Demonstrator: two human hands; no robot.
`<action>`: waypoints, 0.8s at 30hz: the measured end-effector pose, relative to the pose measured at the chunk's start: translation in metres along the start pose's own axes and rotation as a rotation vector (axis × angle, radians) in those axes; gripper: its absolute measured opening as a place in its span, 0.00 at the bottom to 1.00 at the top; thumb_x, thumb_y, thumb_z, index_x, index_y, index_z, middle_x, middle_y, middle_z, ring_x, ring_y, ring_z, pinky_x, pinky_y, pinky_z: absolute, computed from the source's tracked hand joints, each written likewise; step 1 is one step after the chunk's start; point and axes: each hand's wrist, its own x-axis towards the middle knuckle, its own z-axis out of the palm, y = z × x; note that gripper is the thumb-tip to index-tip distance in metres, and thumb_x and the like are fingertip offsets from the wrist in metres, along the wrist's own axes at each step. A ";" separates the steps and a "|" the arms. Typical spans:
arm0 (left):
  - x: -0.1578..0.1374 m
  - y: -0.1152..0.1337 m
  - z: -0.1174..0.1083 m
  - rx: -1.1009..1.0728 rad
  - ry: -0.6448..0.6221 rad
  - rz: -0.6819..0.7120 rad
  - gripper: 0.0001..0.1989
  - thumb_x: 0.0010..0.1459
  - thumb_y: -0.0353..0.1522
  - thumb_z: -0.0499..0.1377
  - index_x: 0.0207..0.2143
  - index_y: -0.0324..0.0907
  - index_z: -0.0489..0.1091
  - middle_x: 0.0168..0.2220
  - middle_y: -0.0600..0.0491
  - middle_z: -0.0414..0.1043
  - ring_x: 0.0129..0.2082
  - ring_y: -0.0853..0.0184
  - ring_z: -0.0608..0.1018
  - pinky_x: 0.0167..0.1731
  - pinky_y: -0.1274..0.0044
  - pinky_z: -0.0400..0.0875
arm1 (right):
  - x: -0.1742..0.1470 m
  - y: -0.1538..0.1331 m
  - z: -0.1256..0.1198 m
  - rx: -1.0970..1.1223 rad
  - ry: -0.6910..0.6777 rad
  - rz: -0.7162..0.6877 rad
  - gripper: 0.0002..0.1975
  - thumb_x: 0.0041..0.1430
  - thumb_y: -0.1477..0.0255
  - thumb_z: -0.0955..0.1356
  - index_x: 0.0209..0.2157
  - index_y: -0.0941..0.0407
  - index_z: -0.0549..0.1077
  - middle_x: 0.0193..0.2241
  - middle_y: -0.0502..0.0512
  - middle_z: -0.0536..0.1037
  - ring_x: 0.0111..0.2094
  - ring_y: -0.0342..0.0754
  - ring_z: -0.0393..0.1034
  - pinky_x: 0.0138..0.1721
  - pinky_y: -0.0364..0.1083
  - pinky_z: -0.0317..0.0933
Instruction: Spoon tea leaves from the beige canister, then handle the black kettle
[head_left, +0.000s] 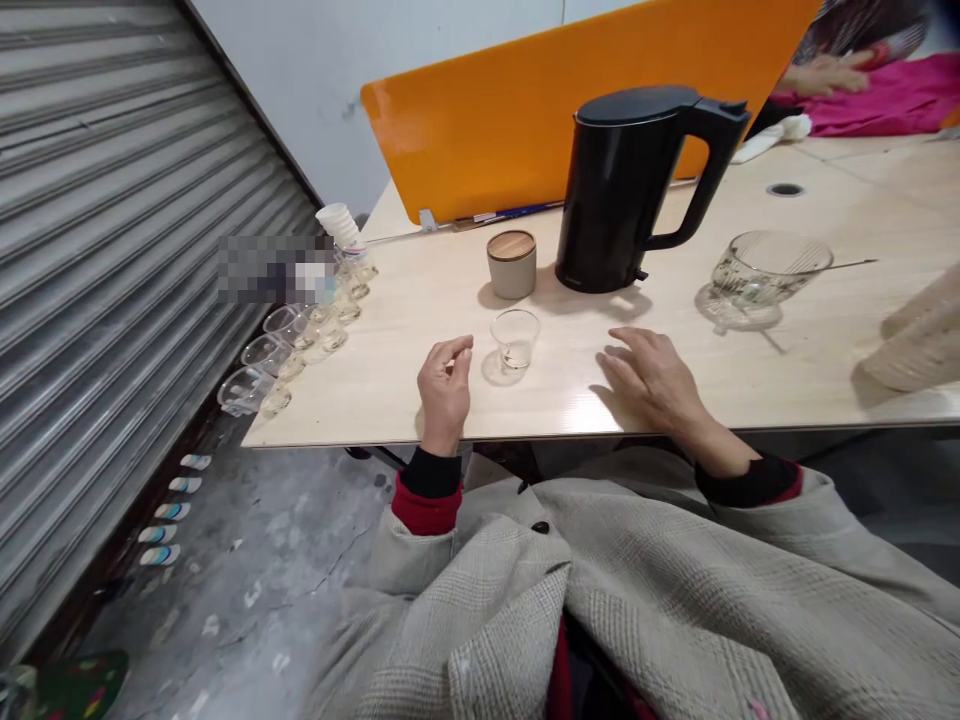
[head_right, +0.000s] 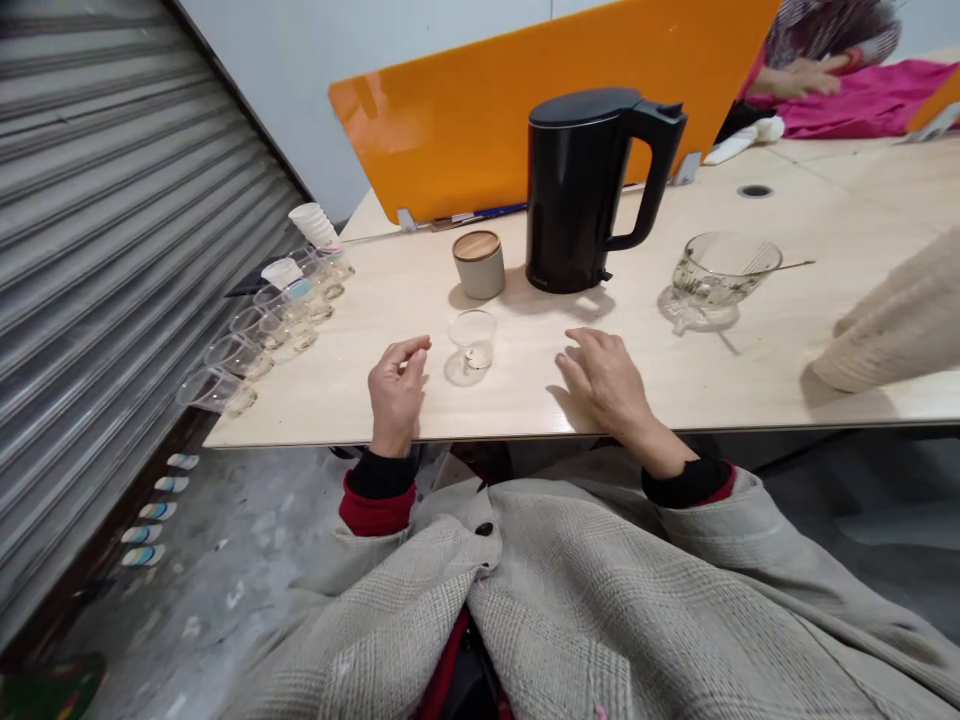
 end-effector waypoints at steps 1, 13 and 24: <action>0.006 0.006 0.004 -0.031 0.032 0.009 0.11 0.68 0.36 0.60 0.44 0.42 0.81 0.44 0.48 0.83 0.44 0.64 0.82 0.41 0.75 0.76 | 0.001 -0.005 0.003 -0.007 -0.044 -0.025 0.28 0.72 0.56 0.61 0.63 0.56 0.74 0.61 0.69 0.77 0.61 0.67 0.69 0.62 0.67 0.66; 0.037 0.038 0.028 0.217 -0.043 0.279 0.06 0.63 0.37 0.69 0.38 0.45 0.82 0.64 0.48 0.75 0.66 0.54 0.72 0.68 0.58 0.66 | 0.019 -0.049 0.028 -0.145 -0.284 -0.068 0.33 0.74 0.57 0.60 0.70 0.63 0.68 0.71 0.72 0.66 0.70 0.69 0.62 0.68 0.66 0.60; -0.009 -0.025 0.009 0.548 -0.196 0.066 0.28 0.76 0.41 0.46 0.72 0.41 0.64 0.78 0.39 0.55 0.80 0.48 0.52 0.75 0.49 0.53 | 0.029 -0.061 0.045 -0.190 -0.390 -0.030 0.42 0.74 0.50 0.58 0.75 0.66 0.59 0.77 0.75 0.54 0.79 0.68 0.45 0.77 0.69 0.40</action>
